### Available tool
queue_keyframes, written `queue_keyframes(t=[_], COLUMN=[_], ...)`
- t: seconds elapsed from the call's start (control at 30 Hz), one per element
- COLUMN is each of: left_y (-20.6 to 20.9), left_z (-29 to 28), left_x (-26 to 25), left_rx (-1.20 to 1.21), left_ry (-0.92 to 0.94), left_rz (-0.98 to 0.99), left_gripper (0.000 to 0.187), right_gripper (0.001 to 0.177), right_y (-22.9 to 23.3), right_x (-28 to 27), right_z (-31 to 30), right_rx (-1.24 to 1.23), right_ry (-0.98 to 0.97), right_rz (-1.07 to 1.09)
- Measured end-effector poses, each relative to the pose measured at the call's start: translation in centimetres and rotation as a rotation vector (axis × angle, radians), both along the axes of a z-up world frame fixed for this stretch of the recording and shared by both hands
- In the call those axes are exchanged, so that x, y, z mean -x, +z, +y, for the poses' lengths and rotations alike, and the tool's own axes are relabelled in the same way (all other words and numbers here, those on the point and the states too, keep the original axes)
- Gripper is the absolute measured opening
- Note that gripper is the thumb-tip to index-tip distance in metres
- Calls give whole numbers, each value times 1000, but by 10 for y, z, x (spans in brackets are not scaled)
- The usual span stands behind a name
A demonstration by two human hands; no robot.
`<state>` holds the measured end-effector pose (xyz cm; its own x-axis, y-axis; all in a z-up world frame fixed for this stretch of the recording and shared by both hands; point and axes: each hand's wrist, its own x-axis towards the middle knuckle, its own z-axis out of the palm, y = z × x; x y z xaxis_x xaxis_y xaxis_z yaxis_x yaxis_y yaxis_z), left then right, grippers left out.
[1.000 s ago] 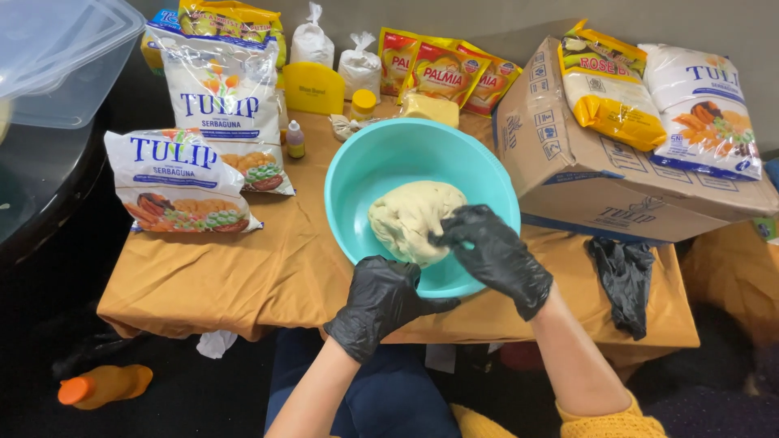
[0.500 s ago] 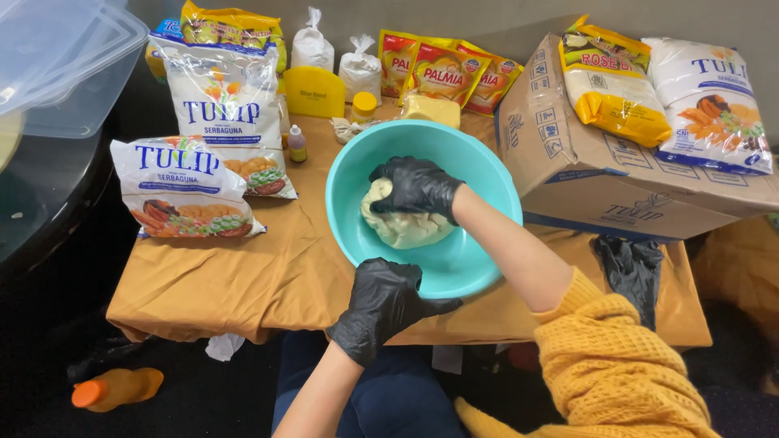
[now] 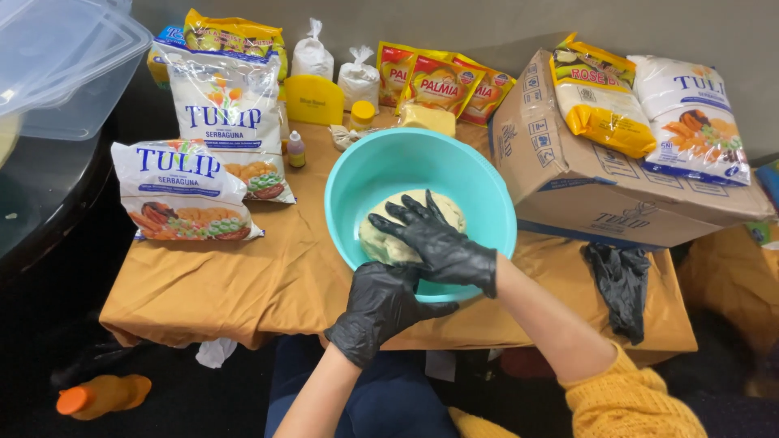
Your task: A person wearing black gloves kneads a large piece of dough in a blue mixing bowl on a table.
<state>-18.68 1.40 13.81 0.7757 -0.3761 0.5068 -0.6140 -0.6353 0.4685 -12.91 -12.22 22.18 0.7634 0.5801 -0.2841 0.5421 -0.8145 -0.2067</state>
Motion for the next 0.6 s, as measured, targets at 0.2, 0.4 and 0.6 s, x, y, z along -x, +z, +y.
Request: queue_keyframes(t=[0.2, 0.4, 0.6], left_y=[8, 7, 1], left_z=[3, 3, 1], left_x=[5, 1, -1], left_rx=[113, 66, 28], left_ry=[-66, -42, -20], left_rz=[36, 21, 0], left_gripper=[67, 66, 68], right_gripper=[92, 151, 140], right_y=[2, -10, -54], right_x=[2, -59, -117], right_z=[-10, 8, 3], right_rx=[73, 358, 323], right_ry=[-104, -110, -65], right_rz=[-52, 117, 191])
